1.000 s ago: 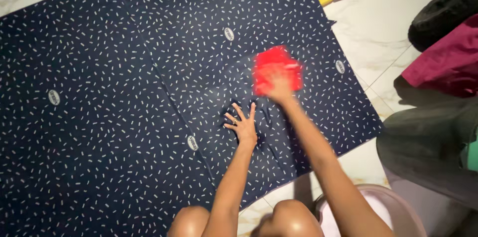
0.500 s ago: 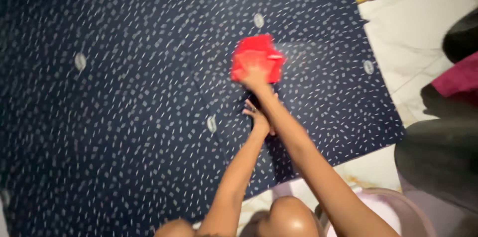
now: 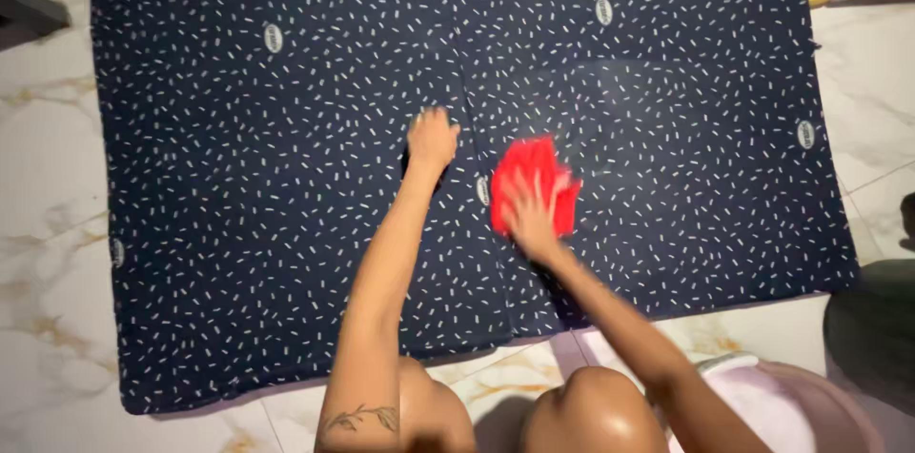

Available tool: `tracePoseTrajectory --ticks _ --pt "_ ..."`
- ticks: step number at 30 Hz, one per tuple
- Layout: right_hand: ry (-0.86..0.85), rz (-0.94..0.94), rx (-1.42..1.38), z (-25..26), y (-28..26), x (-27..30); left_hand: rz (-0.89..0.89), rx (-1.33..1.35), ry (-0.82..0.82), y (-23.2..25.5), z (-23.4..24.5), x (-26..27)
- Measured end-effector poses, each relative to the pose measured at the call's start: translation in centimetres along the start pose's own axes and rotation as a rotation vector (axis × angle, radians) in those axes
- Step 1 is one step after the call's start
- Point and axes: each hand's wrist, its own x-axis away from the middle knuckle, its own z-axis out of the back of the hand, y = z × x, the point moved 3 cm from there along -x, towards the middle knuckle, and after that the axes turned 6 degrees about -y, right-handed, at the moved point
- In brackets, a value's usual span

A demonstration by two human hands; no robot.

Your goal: The person wipes a dark blue patterned mat with a red cloth, repeatedly dipping the cloth into a basin of soapy water to clean the surface. The person folds the mat in half and continues wiping both sides.

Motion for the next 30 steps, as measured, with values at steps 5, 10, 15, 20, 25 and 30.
tracePoseTrajectory --ticks 5,10,15,20,25,30 --pt "-0.171 0.217 -0.23 -0.8 -7.8 9.8 -0.062 0.06 -0.098 -3.3 -3.7 -1.3" --pt "-0.182 0.285 -0.072 -0.7 -9.0 1.2 -0.048 0.1 -0.192 -3.7 -3.7 -2.7" --pt "-0.119 0.18 -0.007 -0.5 -6.6 -14.1 0.042 0.538 -0.121 -4.6 -3.0 -3.3" --pt "-0.047 0.117 -0.021 1.7 -9.1 -13.6 0.119 0.96 -0.127 -5.2 -3.3 -2.5" --pt "-0.022 0.337 0.094 2.9 -14.1 1.0 0.129 0.574 0.006 -3.5 -1.5 -0.7" --pt "-0.38 0.409 -0.193 1.8 -11.7 10.3 0.255 0.022 -0.061 0.8 -1.1 3.2"
